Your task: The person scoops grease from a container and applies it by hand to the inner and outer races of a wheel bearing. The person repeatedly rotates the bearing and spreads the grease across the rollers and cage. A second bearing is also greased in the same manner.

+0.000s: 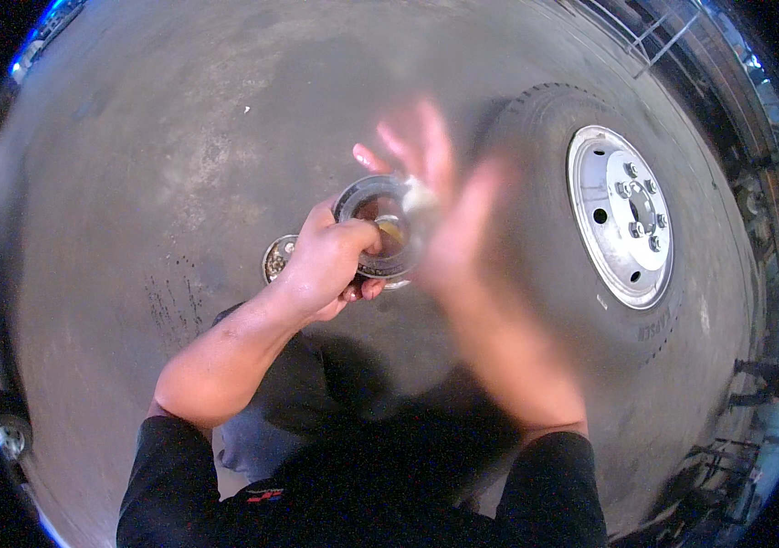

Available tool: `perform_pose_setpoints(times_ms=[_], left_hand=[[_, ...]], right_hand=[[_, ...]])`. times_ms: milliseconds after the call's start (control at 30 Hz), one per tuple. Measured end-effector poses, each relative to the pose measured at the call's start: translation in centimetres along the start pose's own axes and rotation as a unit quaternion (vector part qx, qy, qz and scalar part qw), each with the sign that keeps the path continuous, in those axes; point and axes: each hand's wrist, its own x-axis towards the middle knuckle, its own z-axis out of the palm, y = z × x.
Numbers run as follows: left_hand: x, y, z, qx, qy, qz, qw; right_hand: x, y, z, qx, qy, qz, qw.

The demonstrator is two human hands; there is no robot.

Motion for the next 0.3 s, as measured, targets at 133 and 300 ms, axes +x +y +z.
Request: perform_pose_setpoints(times_ms=[133, 300], left_hand=[[0.0, 0.1, -0.4, -0.019, -0.012, -0.008, 1.000], [1.5, -1.6, -1.6, 0.208, 0.109, 0.108, 0.966]], right_hand=[[0.1, 2.0, -1.6, -0.046, 0.016, -0.005, 0.999], [0.3, 1.0, -0.7, -0.060, 0.110, -0.042, 0.991]])
